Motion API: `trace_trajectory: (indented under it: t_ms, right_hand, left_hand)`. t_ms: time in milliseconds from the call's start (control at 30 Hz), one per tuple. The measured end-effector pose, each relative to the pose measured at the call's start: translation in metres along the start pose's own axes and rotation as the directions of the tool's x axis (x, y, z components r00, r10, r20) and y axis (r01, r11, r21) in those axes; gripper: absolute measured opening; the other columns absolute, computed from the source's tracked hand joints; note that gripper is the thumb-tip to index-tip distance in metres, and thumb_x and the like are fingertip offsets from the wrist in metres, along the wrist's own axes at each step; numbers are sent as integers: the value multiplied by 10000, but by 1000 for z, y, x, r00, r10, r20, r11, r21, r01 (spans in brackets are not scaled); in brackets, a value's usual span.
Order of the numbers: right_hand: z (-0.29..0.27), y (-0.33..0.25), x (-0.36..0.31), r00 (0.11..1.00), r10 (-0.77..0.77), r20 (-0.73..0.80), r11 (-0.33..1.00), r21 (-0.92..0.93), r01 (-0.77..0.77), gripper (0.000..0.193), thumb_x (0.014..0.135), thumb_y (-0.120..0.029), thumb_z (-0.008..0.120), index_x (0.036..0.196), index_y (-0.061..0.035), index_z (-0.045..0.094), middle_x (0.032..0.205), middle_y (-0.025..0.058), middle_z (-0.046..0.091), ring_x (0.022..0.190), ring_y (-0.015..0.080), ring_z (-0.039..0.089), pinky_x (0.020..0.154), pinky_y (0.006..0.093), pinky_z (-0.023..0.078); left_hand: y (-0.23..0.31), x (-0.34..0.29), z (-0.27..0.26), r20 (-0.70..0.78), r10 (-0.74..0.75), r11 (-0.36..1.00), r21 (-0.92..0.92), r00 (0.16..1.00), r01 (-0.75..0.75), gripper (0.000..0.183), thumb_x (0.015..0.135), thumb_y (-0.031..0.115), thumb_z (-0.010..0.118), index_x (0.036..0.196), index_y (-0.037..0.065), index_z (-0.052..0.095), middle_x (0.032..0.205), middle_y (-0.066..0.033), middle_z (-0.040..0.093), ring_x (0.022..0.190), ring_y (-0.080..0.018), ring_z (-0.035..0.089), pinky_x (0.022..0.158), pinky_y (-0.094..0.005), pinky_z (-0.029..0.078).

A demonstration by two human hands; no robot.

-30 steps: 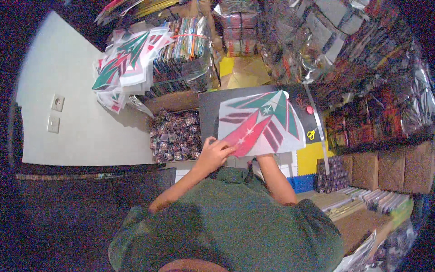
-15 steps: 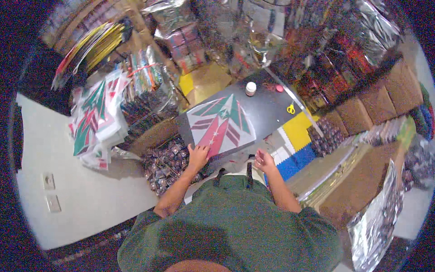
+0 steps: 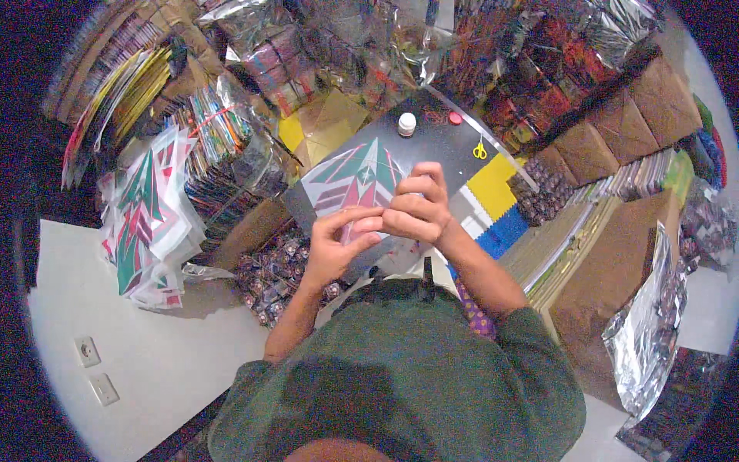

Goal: The person assembles a diamond-shaped kite by hand on a table. They smooth the kite's surface, apply adhesive from a small container to the edges, and press the edges down to secure them. The person repeats this process on different sections of the kite, flipping it over to work on both sides.

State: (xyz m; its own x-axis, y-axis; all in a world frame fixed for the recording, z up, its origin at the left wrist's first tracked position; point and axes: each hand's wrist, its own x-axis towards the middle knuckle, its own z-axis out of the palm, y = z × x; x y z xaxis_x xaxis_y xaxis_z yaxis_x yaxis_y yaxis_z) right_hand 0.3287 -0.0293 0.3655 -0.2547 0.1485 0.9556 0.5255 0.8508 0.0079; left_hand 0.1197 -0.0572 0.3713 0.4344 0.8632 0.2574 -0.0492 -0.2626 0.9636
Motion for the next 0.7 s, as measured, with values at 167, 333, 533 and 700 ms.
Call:
trace_trajectory:
  t_ms: [167, 333, 533, 700]
  right_hand:
    - [-2, 6, 19, 998, -66, 13, 997, 33, 66, 322, 557, -317, 853, 778, -149, 691, 796, -37, 620, 821, 191, 612, 766, 424, 458]
    - [0, 16, 10, 970, 12, 242, 992, 116, -41, 295, 621, -301, 869, 806, -133, 713, 819, -8, 659, 782, 186, 630, 774, 416, 479]
    - [-1, 35, -30, 785, 367, 499, 826, 212, -522, 352, 684, -270, 924, 947, -95, 767, 892, 44, 724, 831, 240, 685, 789, 382, 523]
    - [-13, 83, -27, 773, 369, 516, 710, 380, -593, 356, 742, -174, 903, 1075, -86, 812, 977, 56, 750, 877, 249, 682, 815, 382, 551]
  left_hand:
    - [11, -2, -6, -81, 204, 964, 188, 976, -186, 341, 782, 124, 883, 1107, 55, 806, 1024, -87, 798, 954, -224, 737, 932, -359, 512]
    - [-6, -5, -1, -130, 259, 888, 423, 957, -182, 307, 733, 119, 911, 1014, 54, 807, 946, -89, 787, 909, -245, 739, 902, -368, 512]
    - [-44, 9, 17, -85, 176, 831, 546, 981, -102, 299, 772, 235, 894, 1014, 93, 790, 997, -50, 771, 937, -249, 716, 933, -406, 493]
    - [-53, 60, 28, -7, 287, 682, 704, 958, -199, 356, 729, 266, 896, 1009, 90, 764, 1030, -59, 736, 999, -268, 690, 984, -475, 474]
